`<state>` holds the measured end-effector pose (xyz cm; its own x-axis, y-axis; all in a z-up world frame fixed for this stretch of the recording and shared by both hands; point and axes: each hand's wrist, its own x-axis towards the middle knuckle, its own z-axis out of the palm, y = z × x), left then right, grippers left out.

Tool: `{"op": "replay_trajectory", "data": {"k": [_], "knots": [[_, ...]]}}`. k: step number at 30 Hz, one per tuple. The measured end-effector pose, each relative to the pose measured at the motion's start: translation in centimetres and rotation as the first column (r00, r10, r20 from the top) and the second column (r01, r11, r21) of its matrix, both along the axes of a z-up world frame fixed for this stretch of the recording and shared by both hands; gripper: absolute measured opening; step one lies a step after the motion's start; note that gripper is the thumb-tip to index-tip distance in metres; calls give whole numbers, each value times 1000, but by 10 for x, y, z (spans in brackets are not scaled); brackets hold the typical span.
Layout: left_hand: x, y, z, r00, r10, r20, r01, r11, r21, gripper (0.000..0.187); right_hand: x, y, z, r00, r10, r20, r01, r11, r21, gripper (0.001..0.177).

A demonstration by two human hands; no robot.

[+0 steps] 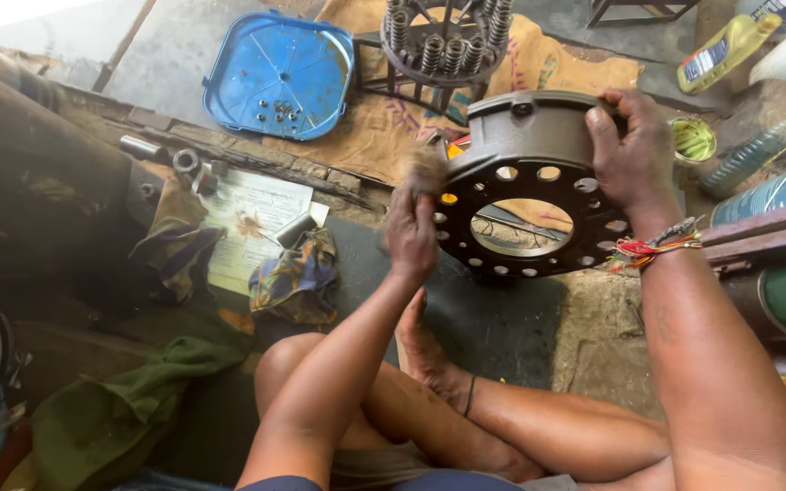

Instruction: The person scrubs a circular metal part with a wire brush, then uses a screwdriver to scrape and clean the edges and inner surfaces. They wipe the part with a cloth and continue scraping with the screwdriver.

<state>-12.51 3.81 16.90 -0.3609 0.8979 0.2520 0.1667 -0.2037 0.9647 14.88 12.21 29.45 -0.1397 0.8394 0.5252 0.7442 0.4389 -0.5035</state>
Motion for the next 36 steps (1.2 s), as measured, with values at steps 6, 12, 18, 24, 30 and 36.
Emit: {"op": "replay_trajectory", "data": {"k": [6, 12, 18, 24, 30, 36], "knots": [[8, -5, -48, 961, 127, 246, -50, 954, -296, 35, -1, 8, 8, 1000, 16, -7, -16, 1000, 6, 22], [19, -4, -80, 965, 257, -44, -248, 854, -458, 39, -14, -1, 24, 997, -53, 47, 57, 993, -98, 24], [18, 17, -122, 924, 282, 259, -58, 770, -635, 43, -23, 11, 18, 951, -165, 261, 178, 984, -28, 15], [18, 37, -105, 733, 363, 576, -70, 882, -467, 32, -6, 7, 12, 996, -75, 56, 80, 992, -96, 21], [20, 38, -58, 811, 222, 541, 45, 899, -437, 32, 28, -5, 12, 993, -110, -40, 104, 987, -126, 25], [34, 43, -41, 968, -169, 188, 200, 966, -162, 37, 95, -42, -5, 915, -263, -307, 149, 925, -350, 39]]}}
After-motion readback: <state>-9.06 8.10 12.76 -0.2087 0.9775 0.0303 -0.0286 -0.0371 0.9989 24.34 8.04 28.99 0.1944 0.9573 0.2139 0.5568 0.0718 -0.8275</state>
